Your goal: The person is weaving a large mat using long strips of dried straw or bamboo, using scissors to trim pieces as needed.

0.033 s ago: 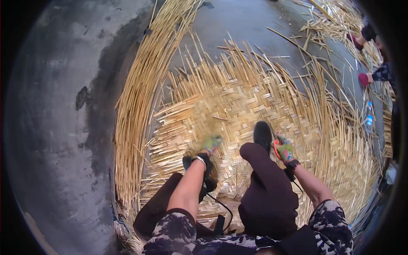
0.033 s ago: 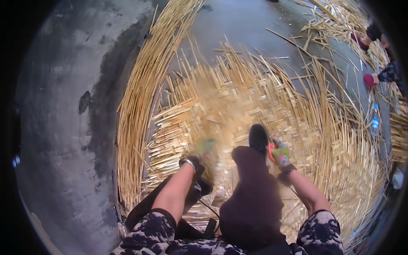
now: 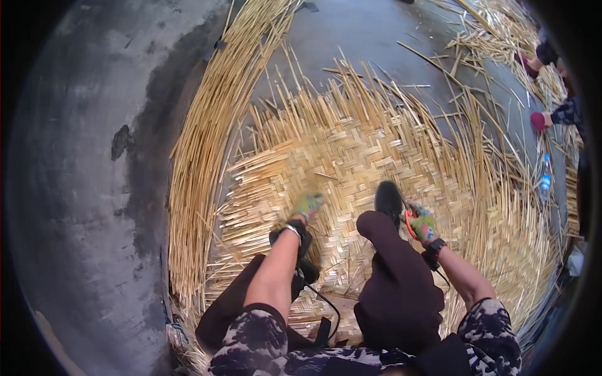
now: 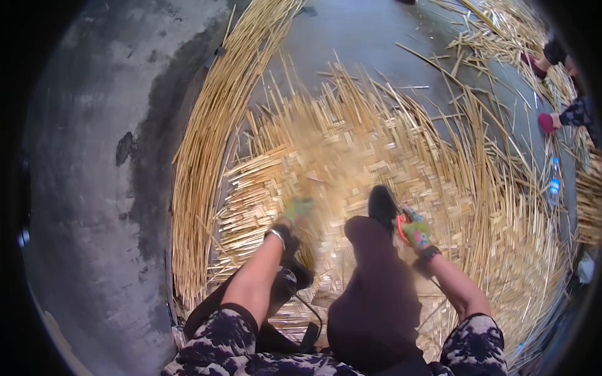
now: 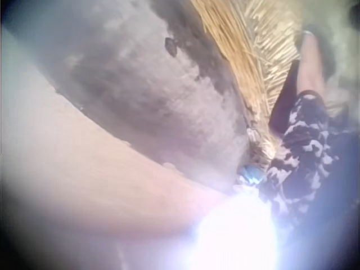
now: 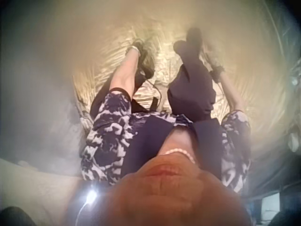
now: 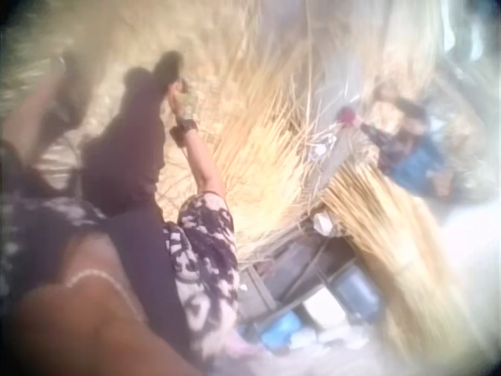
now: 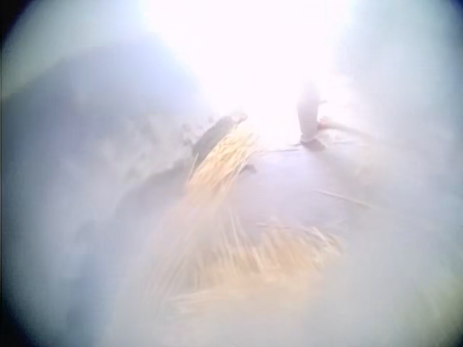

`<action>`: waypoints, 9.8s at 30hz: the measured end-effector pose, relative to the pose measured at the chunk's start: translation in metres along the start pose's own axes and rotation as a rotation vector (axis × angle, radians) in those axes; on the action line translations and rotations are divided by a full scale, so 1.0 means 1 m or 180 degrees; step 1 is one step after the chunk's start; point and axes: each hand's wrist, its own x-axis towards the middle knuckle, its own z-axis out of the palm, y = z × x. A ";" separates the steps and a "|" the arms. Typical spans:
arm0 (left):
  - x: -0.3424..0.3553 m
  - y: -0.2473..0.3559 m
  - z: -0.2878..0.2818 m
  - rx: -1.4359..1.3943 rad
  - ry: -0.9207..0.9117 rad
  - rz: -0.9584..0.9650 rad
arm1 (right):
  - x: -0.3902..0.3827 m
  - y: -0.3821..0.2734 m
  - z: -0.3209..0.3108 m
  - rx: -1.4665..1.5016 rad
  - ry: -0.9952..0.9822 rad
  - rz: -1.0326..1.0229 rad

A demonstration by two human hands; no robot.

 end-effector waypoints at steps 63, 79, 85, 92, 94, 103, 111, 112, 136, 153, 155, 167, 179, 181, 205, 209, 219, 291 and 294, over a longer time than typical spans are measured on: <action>0.222 0.006 -0.218 -0.3082 0.1531 -0.0086 | 0.278 -0.276 0.139 -0.1511 -0.1345 -0.1474; 0.255 -0.023 -0.146 -0.3748 0.1409 -0.0268 | 0.244 -0.155 0.097 0.0421 -0.1231 -0.0451; 0.271 -0.020 -0.145 -0.3631 0.1232 -0.0514 | 0.245 -0.210 0.076 -0.0154 -0.1450 -0.0541; 0.277 -0.009 -0.185 -0.4108 0.0604 0.0365 | 0.241 -0.212 0.064 -0.1050 -0.1453 -0.0830; 0.278 -0.001 -0.207 -0.3433 0.0680 0.0706 | 0.247 -0.216 0.067 -0.1018 -0.1432 -0.0849; 0.219 0.071 -0.269 -0.3202 0.1716 0.0946 | 0.273 -0.255 0.085 -0.0757 -0.0039 -0.1364; 0.208 0.077 -0.265 -0.3042 0.1586 0.0781 | 0.278 -0.291 0.086 -0.0718 -0.0408 -0.1338; 0.208 0.078 -0.267 -0.2936 0.1469 0.0951 | 0.278 -0.290 0.086 -0.0904 -0.0529 -0.1352; 0.025 0.076 -0.041 -0.4009 0.0907 -0.0760 | 0.155 -0.204 0.080 0.0876 -0.2387 -0.0188; 0.036 0.001 -0.025 -0.3291 0.3921 -0.0119 | 0.206 -0.168 0.093 0.1918 -0.1183 0.0348; 0.050 0.051 -0.044 -0.1950 0.3362 0.0004 | 0.215 -0.167 0.074 0.1905 -0.1178 0.0335; 0.101 0.095 -0.056 -0.3436 0.0212 -0.0208 | 0.253 -0.160 0.076 0.1527 -0.2368 0.0371; 0.194 0.038 -0.066 -0.1009 0.2099 0.0308 | 0.334 -0.192 0.093 0.1201 -0.1203 -0.0298; 0.204 0.047 -0.070 -0.1071 0.1922 -0.0130 | 0.337 -0.191 0.098 0.0922 -0.1127 -0.0387; 0.213 0.068 -0.067 -0.0184 0.1083 -0.0366 | 0.358 -0.177 0.109 -0.0866 -0.0847 -0.1125; 0.212 0.066 -0.064 -0.0220 0.1047 -0.0447 | 0.348 -0.191 0.111 -0.1468 -0.1174 -0.0806; 0.214 0.066 -0.063 -0.0605 0.1082 -0.0470 | 0.345 -0.178 0.111 -0.1742 -0.1343 -0.0995; 0.075 0.086 -0.028 -0.3806 -0.0829 -0.0978 | 0.094 -0.086 0.005 0.0370 -0.2030 0.0221; 0.068 0.085 -0.014 -0.3776 -0.1010 -0.1004 | 0.095 -0.093 0.016 0.1045 -0.1814 0.0656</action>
